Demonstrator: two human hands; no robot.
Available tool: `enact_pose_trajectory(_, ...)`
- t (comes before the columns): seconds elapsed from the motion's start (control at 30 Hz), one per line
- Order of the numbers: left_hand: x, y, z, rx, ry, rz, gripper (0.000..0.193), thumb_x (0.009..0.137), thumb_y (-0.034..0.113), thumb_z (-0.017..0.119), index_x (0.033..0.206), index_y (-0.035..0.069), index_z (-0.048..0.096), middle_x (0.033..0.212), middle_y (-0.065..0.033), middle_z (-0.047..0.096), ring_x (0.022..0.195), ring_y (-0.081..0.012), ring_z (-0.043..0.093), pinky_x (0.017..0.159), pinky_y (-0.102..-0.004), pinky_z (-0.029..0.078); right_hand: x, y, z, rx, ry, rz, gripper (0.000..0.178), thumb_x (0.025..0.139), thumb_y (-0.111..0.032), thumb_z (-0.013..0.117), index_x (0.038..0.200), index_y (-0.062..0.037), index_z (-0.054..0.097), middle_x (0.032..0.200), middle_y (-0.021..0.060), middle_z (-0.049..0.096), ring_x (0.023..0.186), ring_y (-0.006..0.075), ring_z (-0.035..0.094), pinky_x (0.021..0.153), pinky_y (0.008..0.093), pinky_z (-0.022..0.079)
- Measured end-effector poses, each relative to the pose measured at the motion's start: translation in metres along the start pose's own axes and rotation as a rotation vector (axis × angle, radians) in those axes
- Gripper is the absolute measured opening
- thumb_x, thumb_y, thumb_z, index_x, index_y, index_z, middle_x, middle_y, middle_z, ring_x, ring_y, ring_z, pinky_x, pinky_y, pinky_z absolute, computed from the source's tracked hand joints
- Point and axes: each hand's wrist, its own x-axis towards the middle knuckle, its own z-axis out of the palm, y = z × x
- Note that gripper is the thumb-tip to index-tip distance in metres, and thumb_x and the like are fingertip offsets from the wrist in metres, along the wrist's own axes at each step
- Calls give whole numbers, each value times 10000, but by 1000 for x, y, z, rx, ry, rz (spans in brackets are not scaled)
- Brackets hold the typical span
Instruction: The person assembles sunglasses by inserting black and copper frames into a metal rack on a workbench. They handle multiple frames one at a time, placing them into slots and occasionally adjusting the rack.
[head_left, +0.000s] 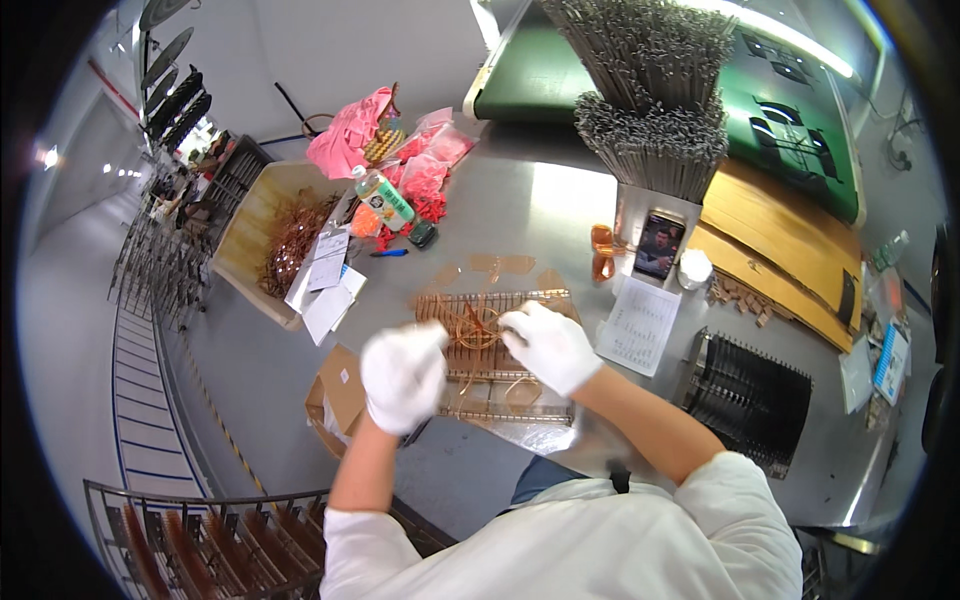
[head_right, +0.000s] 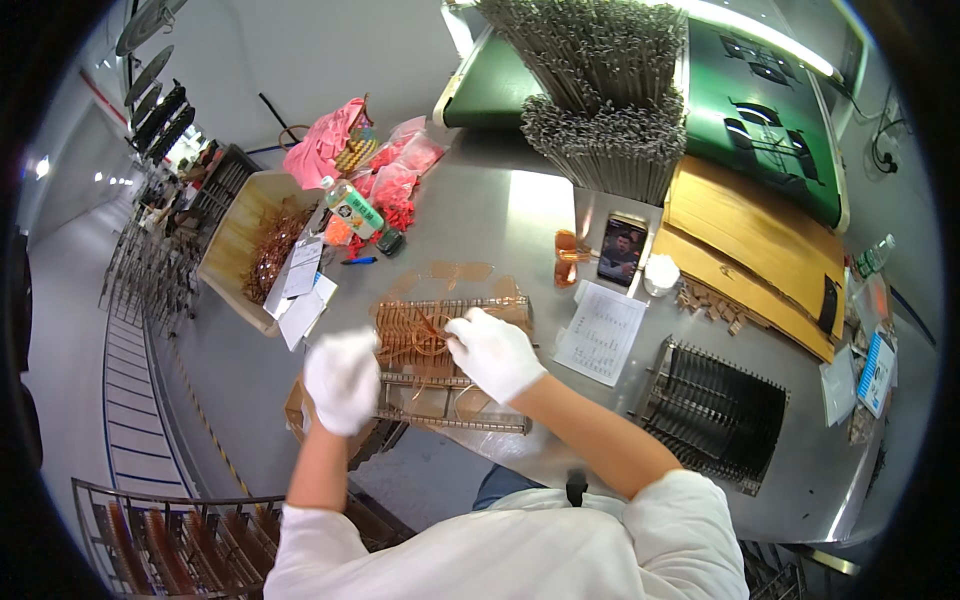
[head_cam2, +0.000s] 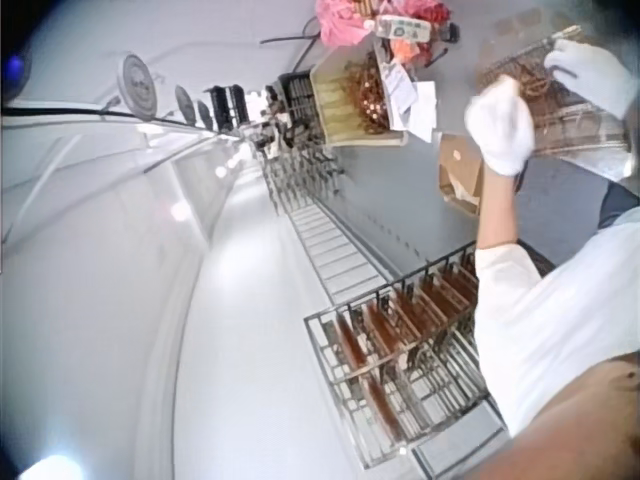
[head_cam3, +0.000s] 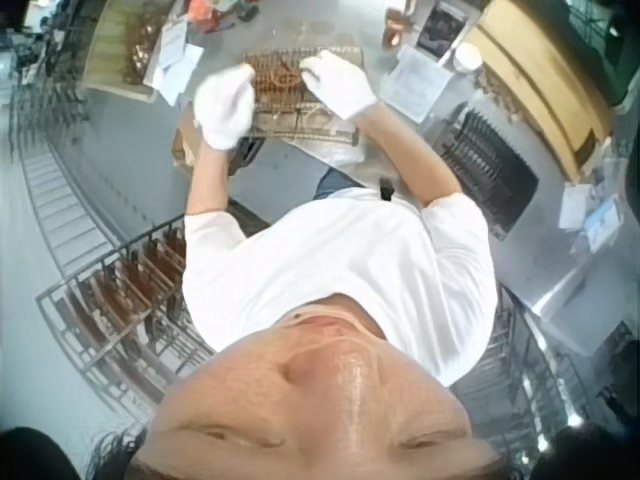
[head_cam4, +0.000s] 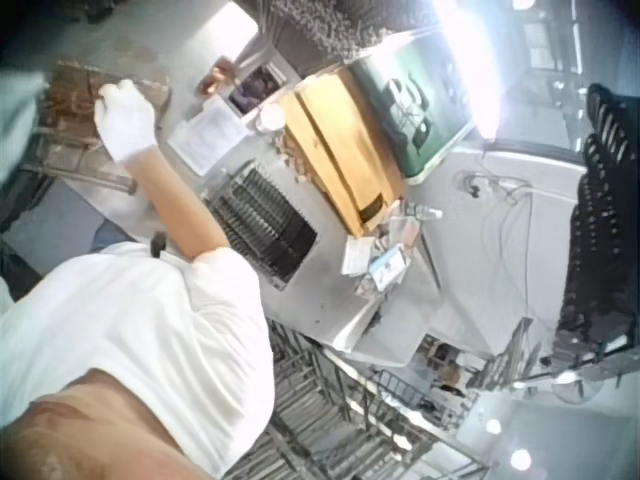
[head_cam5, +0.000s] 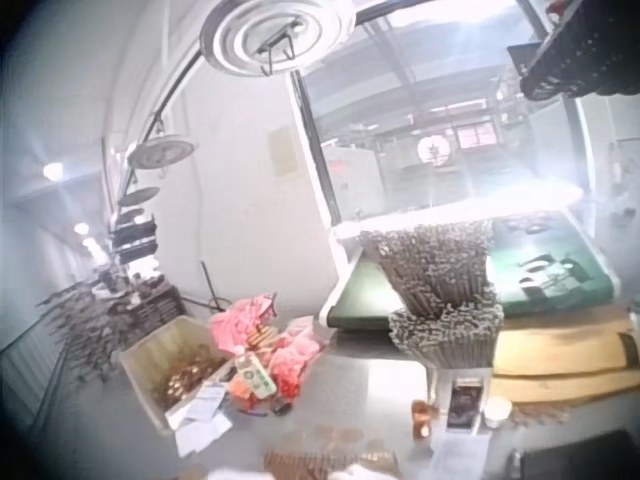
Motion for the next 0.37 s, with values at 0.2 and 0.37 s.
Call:
enact_pose_trajectory(0.2,55,-230,60,326,-152,-420,349,949,312,673,1206,78,706,1104,-177,708,959,-389,677,879,-488,537,-67,-12,-56,103,140,16,165,888,-99,724,1044,-152,716,929,67,674,806,288,693,712,388,572)
enact_pose_trajectory(0.37,82,-389,114,593,-562,-775,930,897,581,707,1629,175,303,1601,-257,391,1424,-385,484,1184,-455,400,-128,13,-77,-17,85,209,300,873,-115,746,1165,-162,702,958,83,688,844,273,715,754,376,591)
